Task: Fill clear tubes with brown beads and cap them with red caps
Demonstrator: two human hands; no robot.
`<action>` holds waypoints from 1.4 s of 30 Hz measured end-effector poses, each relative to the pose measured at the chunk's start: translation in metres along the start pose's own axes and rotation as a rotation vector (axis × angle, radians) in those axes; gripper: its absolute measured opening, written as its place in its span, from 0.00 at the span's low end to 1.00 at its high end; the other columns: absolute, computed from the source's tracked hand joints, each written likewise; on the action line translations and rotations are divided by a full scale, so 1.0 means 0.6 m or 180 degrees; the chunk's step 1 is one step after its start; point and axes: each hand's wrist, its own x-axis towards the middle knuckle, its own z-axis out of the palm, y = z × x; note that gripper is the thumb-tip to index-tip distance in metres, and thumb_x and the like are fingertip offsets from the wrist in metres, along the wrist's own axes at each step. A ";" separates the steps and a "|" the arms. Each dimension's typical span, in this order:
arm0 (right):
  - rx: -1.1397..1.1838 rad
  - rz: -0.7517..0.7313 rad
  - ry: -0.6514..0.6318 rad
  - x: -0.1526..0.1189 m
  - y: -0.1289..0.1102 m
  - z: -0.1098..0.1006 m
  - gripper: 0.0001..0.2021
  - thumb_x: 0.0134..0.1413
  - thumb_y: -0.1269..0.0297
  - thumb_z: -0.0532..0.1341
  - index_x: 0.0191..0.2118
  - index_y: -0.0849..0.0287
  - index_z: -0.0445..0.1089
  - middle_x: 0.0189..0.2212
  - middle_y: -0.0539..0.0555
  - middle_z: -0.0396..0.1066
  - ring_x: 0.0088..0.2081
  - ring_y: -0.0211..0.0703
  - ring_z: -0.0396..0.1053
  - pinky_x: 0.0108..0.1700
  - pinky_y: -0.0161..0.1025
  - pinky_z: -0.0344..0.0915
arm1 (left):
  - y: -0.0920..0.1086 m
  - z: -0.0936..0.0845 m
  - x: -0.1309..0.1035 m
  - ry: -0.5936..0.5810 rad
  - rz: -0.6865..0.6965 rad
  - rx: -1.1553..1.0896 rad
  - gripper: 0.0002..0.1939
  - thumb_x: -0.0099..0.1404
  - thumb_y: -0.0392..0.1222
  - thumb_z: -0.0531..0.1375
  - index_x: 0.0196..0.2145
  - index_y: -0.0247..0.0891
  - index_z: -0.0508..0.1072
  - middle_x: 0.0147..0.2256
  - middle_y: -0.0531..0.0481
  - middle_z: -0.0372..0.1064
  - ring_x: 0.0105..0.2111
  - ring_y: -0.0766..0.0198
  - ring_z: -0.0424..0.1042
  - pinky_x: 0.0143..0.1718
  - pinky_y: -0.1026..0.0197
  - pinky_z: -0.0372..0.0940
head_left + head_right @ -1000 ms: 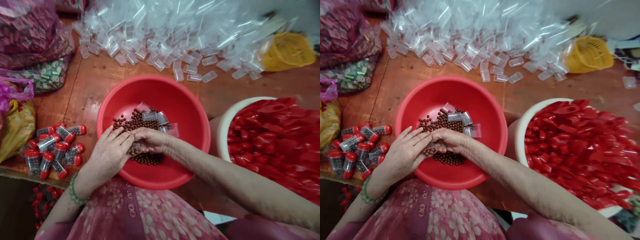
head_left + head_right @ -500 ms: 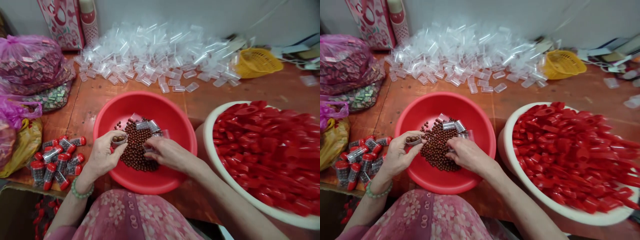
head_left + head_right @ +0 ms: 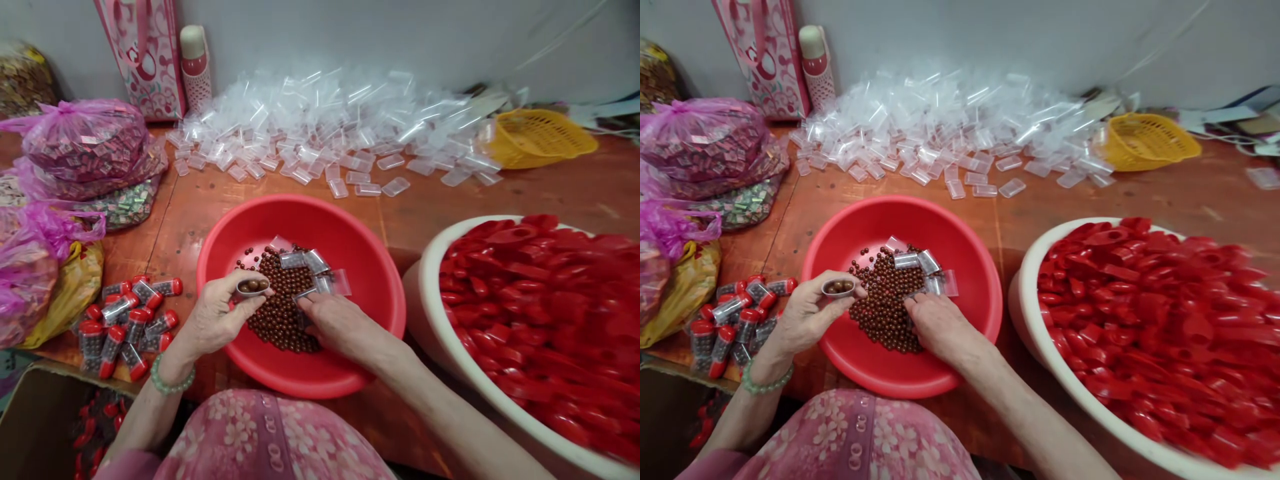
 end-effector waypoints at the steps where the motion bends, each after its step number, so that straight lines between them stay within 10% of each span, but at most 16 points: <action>1: 0.0008 0.0004 -0.0008 0.001 -0.001 0.000 0.10 0.53 0.72 0.61 0.43 0.62 0.70 0.42 0.61 0.73 0.46 0.53 0.71 0.45 0.43 0.62 | 0.000 0.001 0.001 0.0034 -0.0006 -0.0079 0.09 0.66 0.39 0.59 0.43 0.34 0.71 0.41 0.43 0.77 0.40 0.62 0.76 0.44 0.58 0.71; 15: 0.0340 0.0042 -0.0108 -0.002 0.015 0.000 0.08 0.54 0.74 0.57 0.40 0.59 0.66 0.36 0.57 0.75 0.36 0.47 0.73 0.36 0.38 0.60 | -0.016 0.000 0.010 -0.0293 -0.0344 -0.1232 0.15 0.64 0.38 0.60 0.49 0.36 0.66 0.35 0.49 0.72 0.38 0.66 0.74 0.44 0.60 0.69; 22: 0.1716 -0.0326 0.0601 0.000 0.023 -0.032 0.10 0.63 0.61 0.54 0.45 0.56 0.69 0.41 0.55 0.76 0.41 0.45 0.72 0.44 0.39 0.64 | -0.031 -0.005 0.017 -0.0357 -0.0489 -0.1868 0.22 0.58 0.34 0.64 0.50 0.36 0.65 0.37 0.50 0.71 0.38 0.66 0.74 0.44 0.61 0.69; 30: 0.0856 -0.0445 -0.0181 0.017 0.017 -0.021 0.08 0.60 0.67 0.56 0.38 0.59 0.73 0.38 0.59 0.76 0.38 0.46 0.72 0.41 0.39 0.63 | -0.028 -0.016 0.019 -0.0335 -0.0850 -0.2392 0.28 0.50 0.32 0.65 0.50 0.35 0.66 0.40 0.44 0.73 0.39 0.60 0.76 0.43 0.57 0.71; 37: 0.1929 -0.0903 0.1358 0.010 0.006 -0.118 0.12 0.59 0.62 0.57 0.46 0.55 0.72 0.40 0.56 0.74 0.41 0.46 0.70 0.46 0.43 0.65 | -0.027 -0.018 0.024 -0.0536 -0.0929 -0.2531 0.26 0.51 0.30 0.64 0.49 0.34 0.69 0.39 0.44 0.75 0.37 0.62 0.76 0.42 0.60 0.71; 42: 0.2162 -0.1677 0.1078 0.040 -0.023 -0.177 0.10 0.57 0.60 0.59 0.41 0.57 0.73 0.36 0.54 0.71 0.38 0.43 0.68 0.43 0.40 0.64 | -0.033 -0.012 0.026 -0.0659 -0.0968 -0.2474 0.24 0.51 0.29 0.64 0.48 0.34 0.71 0.36 0.46 0.76 0.34 0.65 0.76 0.39 0.63 0.71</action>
